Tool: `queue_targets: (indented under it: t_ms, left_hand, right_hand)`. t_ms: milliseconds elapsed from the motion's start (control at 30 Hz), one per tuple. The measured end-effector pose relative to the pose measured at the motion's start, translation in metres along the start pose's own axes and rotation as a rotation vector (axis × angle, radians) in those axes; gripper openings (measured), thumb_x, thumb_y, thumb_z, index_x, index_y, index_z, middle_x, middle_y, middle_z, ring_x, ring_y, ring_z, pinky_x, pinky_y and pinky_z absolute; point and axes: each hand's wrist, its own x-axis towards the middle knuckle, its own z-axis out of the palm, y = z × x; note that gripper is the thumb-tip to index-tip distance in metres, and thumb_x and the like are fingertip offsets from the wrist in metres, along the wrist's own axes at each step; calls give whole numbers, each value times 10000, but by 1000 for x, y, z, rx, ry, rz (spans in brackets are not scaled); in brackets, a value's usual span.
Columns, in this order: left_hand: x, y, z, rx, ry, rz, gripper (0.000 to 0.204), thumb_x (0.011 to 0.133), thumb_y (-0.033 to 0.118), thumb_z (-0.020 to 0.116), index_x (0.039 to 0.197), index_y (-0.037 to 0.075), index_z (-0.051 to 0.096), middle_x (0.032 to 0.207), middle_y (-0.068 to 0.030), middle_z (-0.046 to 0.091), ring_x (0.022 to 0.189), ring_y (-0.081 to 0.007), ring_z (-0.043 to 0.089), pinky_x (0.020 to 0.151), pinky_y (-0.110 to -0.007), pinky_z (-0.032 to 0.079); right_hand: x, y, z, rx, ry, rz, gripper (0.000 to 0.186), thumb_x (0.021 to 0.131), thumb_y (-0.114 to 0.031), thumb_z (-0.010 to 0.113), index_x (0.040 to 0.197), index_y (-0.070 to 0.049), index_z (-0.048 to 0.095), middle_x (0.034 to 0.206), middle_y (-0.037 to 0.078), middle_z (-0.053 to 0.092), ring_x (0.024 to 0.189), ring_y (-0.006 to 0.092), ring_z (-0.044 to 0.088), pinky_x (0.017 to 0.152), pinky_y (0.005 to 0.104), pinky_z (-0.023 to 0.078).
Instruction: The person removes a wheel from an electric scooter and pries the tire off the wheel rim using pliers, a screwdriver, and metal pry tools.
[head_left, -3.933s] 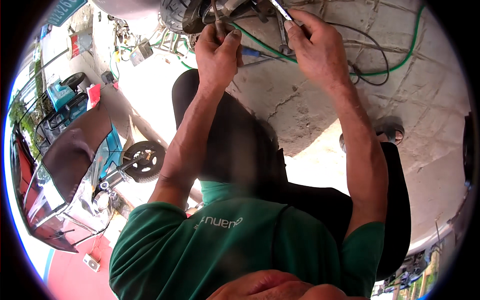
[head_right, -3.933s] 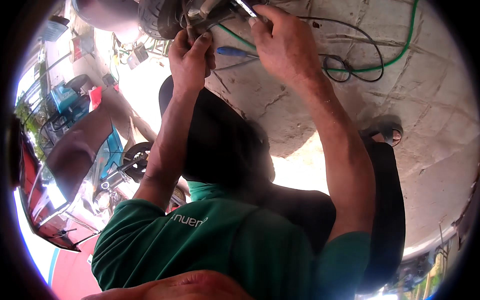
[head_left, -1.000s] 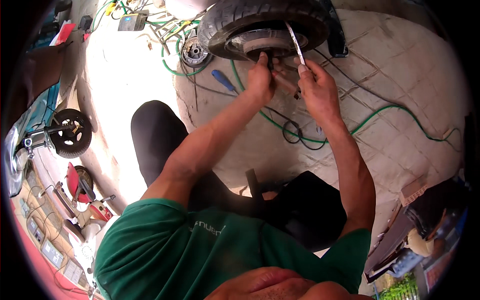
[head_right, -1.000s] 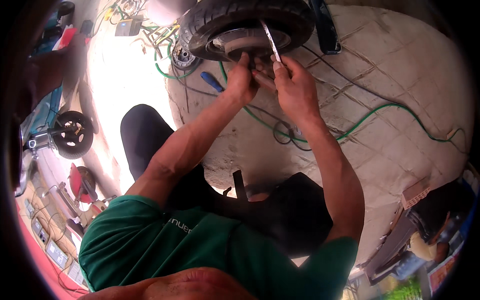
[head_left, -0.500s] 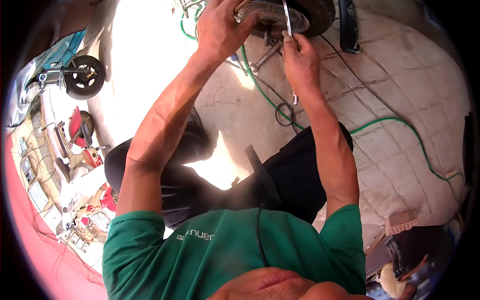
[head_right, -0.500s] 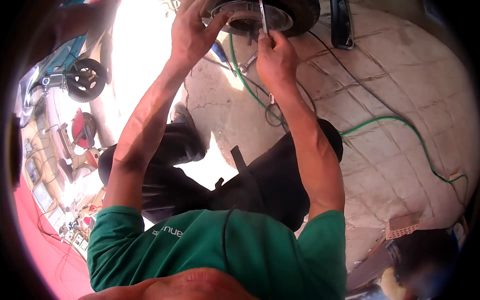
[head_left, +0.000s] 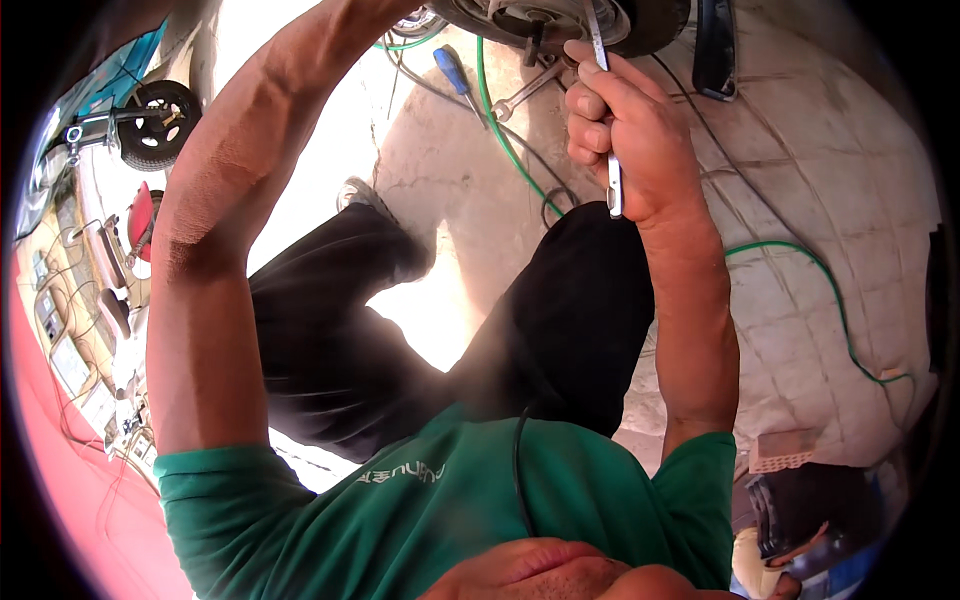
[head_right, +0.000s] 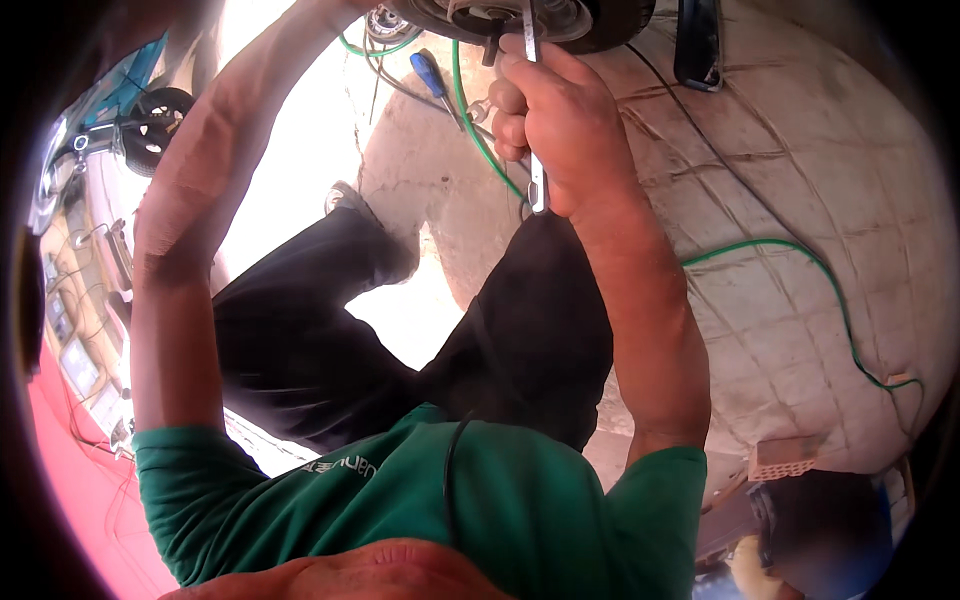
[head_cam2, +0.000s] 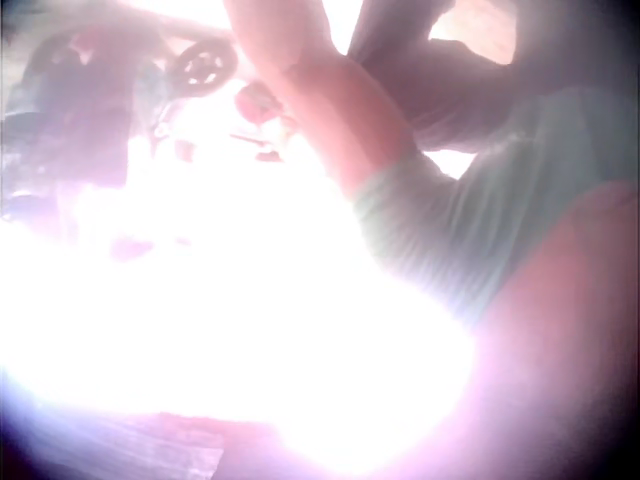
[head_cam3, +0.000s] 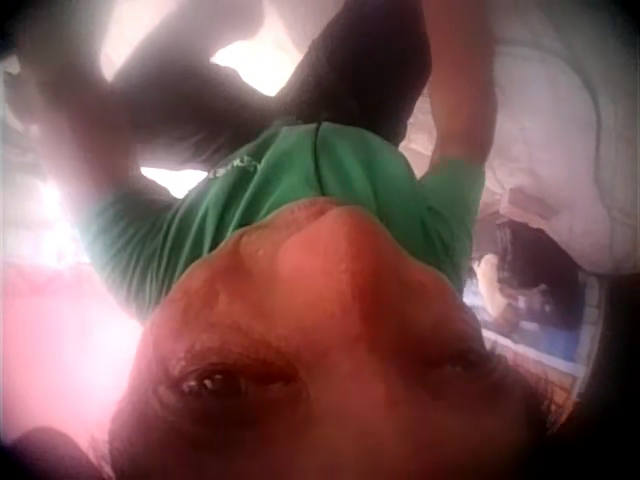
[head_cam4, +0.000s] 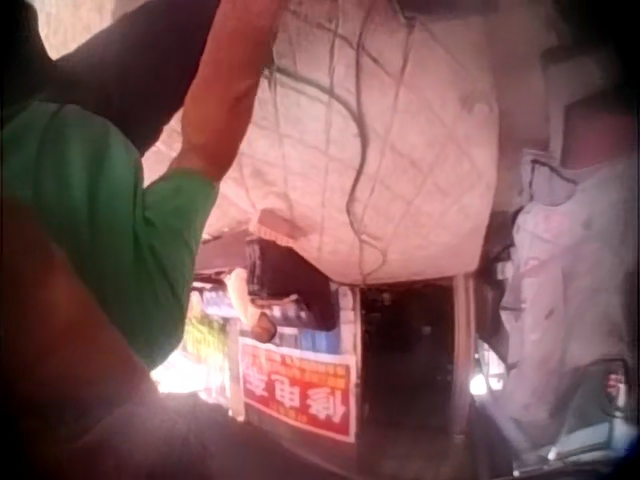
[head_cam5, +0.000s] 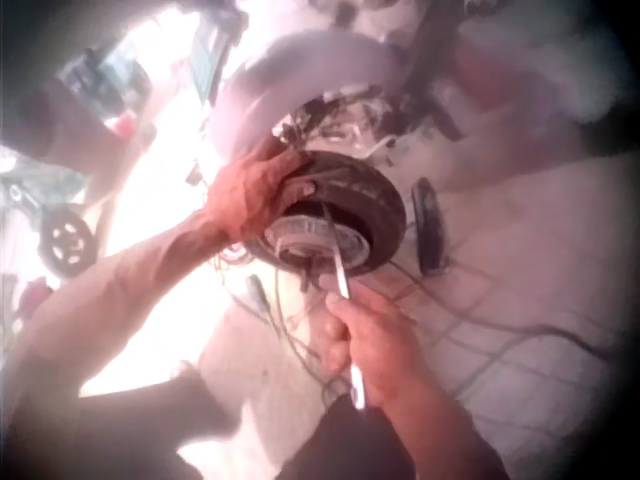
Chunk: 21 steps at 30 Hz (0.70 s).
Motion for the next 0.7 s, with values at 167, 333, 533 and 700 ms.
queue_targets:
  t_ms: [167, 333, 533, 700]
  left_hand:
    - [2, -3, 6, 31, 35, 90, 359, 998, 370, 645, 1280, 148, 667, 1235, -158, 599, 1085, -365, 646, 893, -478, 586]
    - [2, -7, 6, -81, -2, 21, 350, 1001, 340, 650, 1291, 147, 679, 1222, -141, 603, 1040, -324, 655, 923, -462, 601]
    - [0, -16, 10, -97, -27, -21, 369, 986, 355, 665, 1293, 152, 690, 1182, -127, 609, 990, -293, 663, 867, -438, 615]
    - [1, -33, 15, -133, -27, -10, 384, 974, 374, 681, 1289, 156, 697, 1170, -120, 615, 975, -283, 665, 839, -433, 613]
  right_hand:
    - [11, 6, -5, -17, -2, -15, 365, 1062, -163, 546, 1387, 2, 547, 757, -17, 490, 563, 66, 419, 511, 255, 370]
    - [44, 72, -11, -603, 260, -446, 277, 1014, -181, 580, 1212, 9, 619, 774, 105, 608, 678, 223, 569, 631, 373, 469]
    - [80, 121, -26, -859, 420, -745, 351, 1010, -147, 583, 1328, 1, 597, 977, 178, 722, 833, 316, 701, 759, 402, 551]
    - [138, 157, -75, -1025, 532, -946, 332, 975, -220, 605, 1268, -66, 595, 889, 214, 738, 789, 444, 715, 689, 527, 575]
